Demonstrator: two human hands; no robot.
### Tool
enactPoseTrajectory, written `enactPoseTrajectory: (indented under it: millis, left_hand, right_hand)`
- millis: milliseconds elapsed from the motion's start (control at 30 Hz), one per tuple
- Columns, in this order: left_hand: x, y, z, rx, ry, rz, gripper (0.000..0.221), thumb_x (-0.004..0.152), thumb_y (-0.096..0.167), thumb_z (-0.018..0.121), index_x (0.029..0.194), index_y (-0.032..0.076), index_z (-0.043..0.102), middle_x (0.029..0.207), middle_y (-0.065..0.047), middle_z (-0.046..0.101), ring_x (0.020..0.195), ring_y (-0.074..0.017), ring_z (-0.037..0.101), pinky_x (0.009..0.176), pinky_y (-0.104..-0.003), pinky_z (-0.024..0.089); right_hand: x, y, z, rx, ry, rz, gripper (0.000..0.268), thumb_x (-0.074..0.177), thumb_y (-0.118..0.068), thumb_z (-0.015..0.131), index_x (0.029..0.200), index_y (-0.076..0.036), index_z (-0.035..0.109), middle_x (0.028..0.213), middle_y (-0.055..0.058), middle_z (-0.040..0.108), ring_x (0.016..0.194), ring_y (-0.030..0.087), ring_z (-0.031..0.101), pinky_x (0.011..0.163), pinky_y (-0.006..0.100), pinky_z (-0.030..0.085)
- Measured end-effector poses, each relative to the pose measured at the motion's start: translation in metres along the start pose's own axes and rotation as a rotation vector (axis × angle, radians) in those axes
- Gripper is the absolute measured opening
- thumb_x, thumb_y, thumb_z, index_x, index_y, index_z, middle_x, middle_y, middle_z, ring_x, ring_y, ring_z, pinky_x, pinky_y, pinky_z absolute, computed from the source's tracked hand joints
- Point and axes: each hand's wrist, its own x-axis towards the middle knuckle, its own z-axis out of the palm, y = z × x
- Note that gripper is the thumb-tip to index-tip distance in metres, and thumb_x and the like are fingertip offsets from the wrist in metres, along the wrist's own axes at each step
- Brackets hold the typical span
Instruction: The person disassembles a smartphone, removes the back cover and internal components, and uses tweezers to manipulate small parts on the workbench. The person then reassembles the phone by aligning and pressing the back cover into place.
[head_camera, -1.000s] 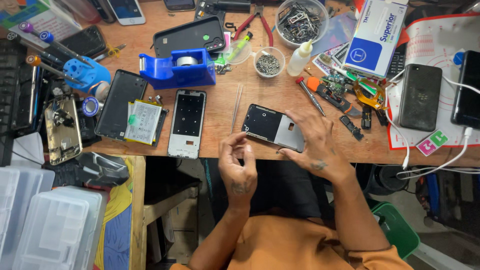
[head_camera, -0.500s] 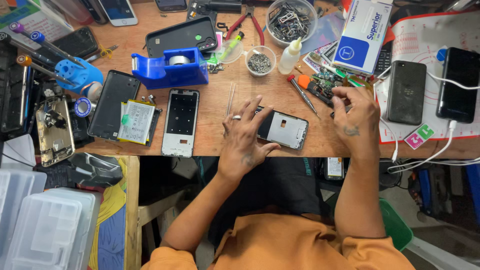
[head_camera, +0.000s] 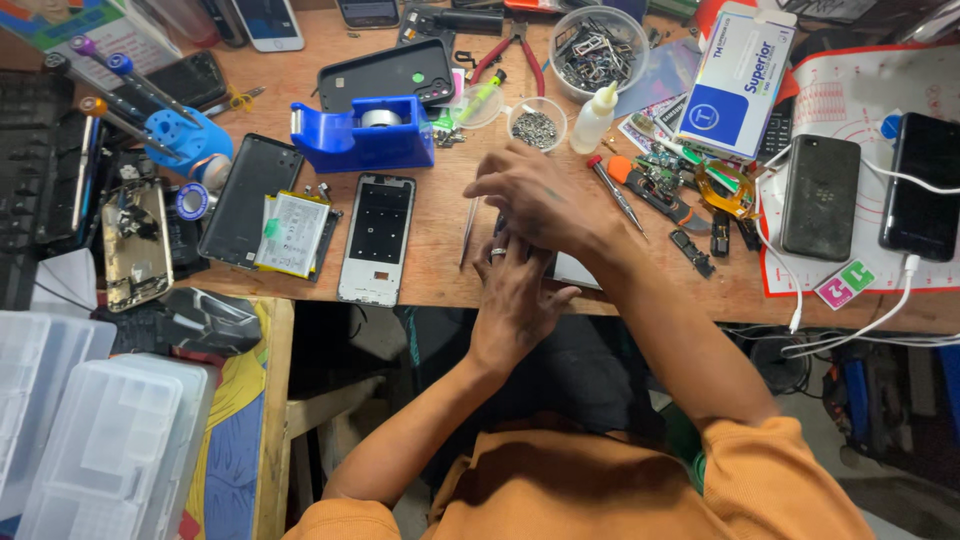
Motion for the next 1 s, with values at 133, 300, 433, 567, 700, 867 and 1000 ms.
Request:
enactPoseTrajectory:
  millis: [133,300,433,567,700,867,1000]
  left_hand:
    - [-0.006,-0.007,-0.004,-0.002,0.003,0.031,0.072,0.075,0.026,0.083,0.138,0.01,0.054,0.141,-0.019,0.047,0.137,-0.041,0.039,0.114,-0.056,0.024]
    - [-0.003,-0.017,-0.002,0.0,-0.069,0.048,0.076,0.075,0.027,0.084,0.142,0.008,0.054,0.139,-0.015,0.049,0.139,-0.0374,0.039,0.116,-0.058,0.023]
    - [0.01,-0.022,-0.003,0.046,-0.088,0.095,0.08,0.069,0.03,0.088,0.138,0.008,0.055,0.145,-0.013,0.049,0.142,-0.0369,0.038,0.113,-0.059,0.019]
    - [0.018,-0.022,-0.008,0.117,-0.13,0.01,0.085,0.064,0.036,0.091,0.138,0.011,0.057,0.141,-0.008,0.053,0.138,-0.0332,0.044,0.114,-0.056,0.02]
    - [0.015,-0.018,-0.017,0.12,-0.122,-0.142,0.084,0.06,0.043,0.093,0.131,0.013,0.061,0.128,-0.007,0.058,0.126,-0.0297,0.052,0.116,-0.054,0.024]
    - [0.005,-0.011,-0.017,0.179,0.057,-0.328,0.086,0.058,0.047,0.094,0.128,0.01,0.06,0.117,-0.017,0.054,0.118,-0.0374,0.049,0.105,-0.055,0.03]
    - [-0.004,-0.008,-0.02,0.182,0.093,-0.311,0.09,0.062,0.042,0.092,0.137,0.009,0.056,0.12,-0.017,0.053,0.119,-0.036,0.049,0.103,-0.052,0.036]
  right_hand:
    - [0.03,0.006,0.01,-0.008,-0.228,0.004,0.037,0.069,-0.001,0.073,0.104,-0.012,0.079,0.108,0.01,0.065,0.109,0.031,0.056,0.094,0.041,0.048]
    - [0.037,0.007,0.011,-0.017,-0.315,0.03,0.015,0.074,-0.003,0.074,0.087,-0.01,0.078,0.103,0.009,0.066,0.107,0.03,0.056,0.093,0.04,0.048]
    - [0.019,0.001,-0.01,0.082,-0.09,0.111,0.005,0.086,-0.009,0.073,0.09,-0.006,0.071,0.095,0.009,0.068,0.096,0.028,0.062,0.085,0.041,0.051]
    - [-0.024,-0.013,-0.047,0.195,0.11,0.441,0.01,0.101,-0.011,0.068,0.105,-0.002,0.066,0.087,0.009,0.07,0.075,0.019,0.067,0.068,0.035,0.055]
    - [-0.07,-0.031,-0.062,0.348,0.475,0.41,0.016,0.102,-0.004,0.071,0.11,0.004,0.061,0.097,0.01,0.071,0.086,0.014,0.07,0.075,0.029,0.06]
    - [-0.108,-0.039,-0.032,0.629,0.683,0.34,0.017,0.099,0.004,0.072,0.112,0.004,0.061,0.113,0.015,0.066,0.098,0.018,0.072,0.087,0.029,0.063]
    - [-0.127,-0.044,0.01,0.685,0.729,0.436,0.011,0.102,0.004,0.067,0.106,0.002,0.057,0.122,0.018,0.066,0.109,0.02,0.074,0.094,0.03,0.063]
